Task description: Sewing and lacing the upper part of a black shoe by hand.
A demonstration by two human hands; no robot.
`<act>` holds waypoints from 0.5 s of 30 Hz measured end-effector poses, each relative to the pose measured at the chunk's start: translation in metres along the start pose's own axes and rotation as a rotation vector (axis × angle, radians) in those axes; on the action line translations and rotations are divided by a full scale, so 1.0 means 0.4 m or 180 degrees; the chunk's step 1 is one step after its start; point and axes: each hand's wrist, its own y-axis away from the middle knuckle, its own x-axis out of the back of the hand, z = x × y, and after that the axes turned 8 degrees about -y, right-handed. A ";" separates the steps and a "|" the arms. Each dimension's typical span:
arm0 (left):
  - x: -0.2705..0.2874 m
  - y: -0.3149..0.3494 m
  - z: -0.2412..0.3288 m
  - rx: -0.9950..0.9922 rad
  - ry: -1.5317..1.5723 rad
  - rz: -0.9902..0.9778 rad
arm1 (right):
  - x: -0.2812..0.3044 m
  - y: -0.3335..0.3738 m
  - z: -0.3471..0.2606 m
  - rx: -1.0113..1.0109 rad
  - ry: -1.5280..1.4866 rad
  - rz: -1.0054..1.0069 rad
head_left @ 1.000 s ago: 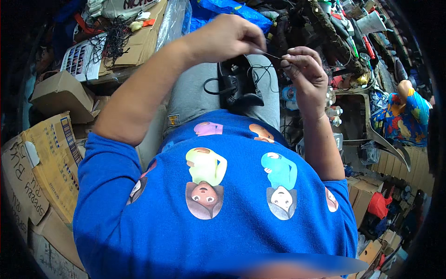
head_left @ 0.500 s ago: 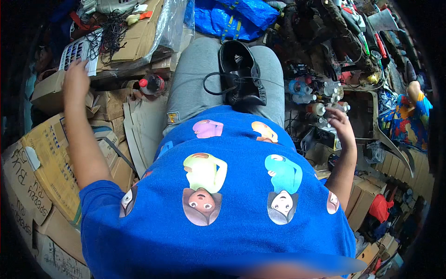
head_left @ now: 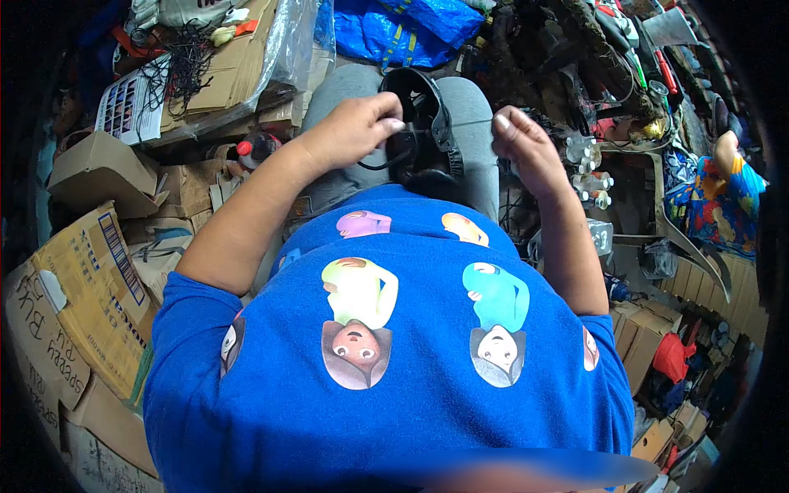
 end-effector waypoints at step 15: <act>0.048 0.032 -0.099 -0.0413 -0.1351 0.0191 | 0.199 0.112 0.104 -0.0321 0.1435 0.0990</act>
